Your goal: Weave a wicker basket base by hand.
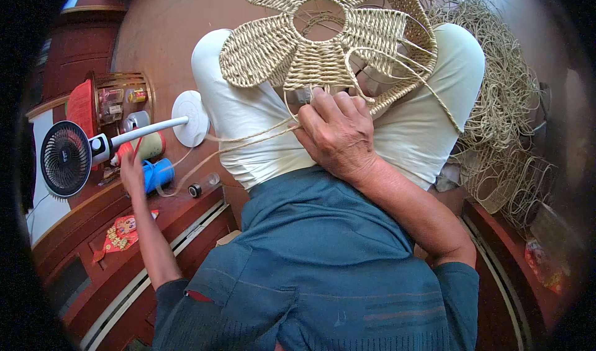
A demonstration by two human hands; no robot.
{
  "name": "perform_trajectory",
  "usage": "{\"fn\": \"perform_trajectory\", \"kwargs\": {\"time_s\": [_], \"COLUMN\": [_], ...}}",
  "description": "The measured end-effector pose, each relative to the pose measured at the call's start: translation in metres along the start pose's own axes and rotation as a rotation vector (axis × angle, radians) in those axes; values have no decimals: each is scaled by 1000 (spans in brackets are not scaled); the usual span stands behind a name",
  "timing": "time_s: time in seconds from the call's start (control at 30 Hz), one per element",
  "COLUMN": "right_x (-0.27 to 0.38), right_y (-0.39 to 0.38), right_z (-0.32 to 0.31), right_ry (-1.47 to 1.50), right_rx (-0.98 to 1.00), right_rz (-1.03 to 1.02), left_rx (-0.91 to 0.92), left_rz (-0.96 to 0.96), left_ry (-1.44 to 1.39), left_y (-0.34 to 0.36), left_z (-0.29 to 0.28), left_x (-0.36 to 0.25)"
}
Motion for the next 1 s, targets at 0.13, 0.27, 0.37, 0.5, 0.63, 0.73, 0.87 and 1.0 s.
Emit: {"fn": "perform_trajectory", "kwargs": {"time_s": [0.13, 0.27, 0.37, 0.5, 0.63, 0.73, 0.87, 1.0], "right_x": [-4, -3, -1, -4, -5, -5, -7, -6], "right_y": [-12, -5, -5, -9, -8, -9, -11, -10], "right_z": [-2, -1, 2, 2, 1, 1, -2, -2], "right_ry": [-10, 13, -6, -35, -2, -14, 1, 12], "right_rx": [10, -59, -74, -30, -70, -85, -117, -115], "right_rz": [30, 26, 19, 29, 18, 25, 26, 19], "left_rx": [296, 701, 776, 760, 582, 433, 160, -44], "left_rz": [624, 704, 655, 700, 703, 613, 271, -93], "left_ry": [-395, -586, -684, -517, -450, -352, -143, 389], "left_y": [-168, -232, -229, -216, -208, -179, -82, -12], "left_z": [-57, -33, -20, -34, -42, -40, -22, -45], "left_x": [-314, -371, -375, -370, -346, -307, -181, -19]}}
Point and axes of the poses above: each hand's wrist, its own y-axis towards the middle knuckle, its own z-axis out of the palm, x = y × z, the point moved 2 cm from there along y, towards the middle knuckle, and after that the axes turned 13 degrees about -z, right-handed, at the moved point
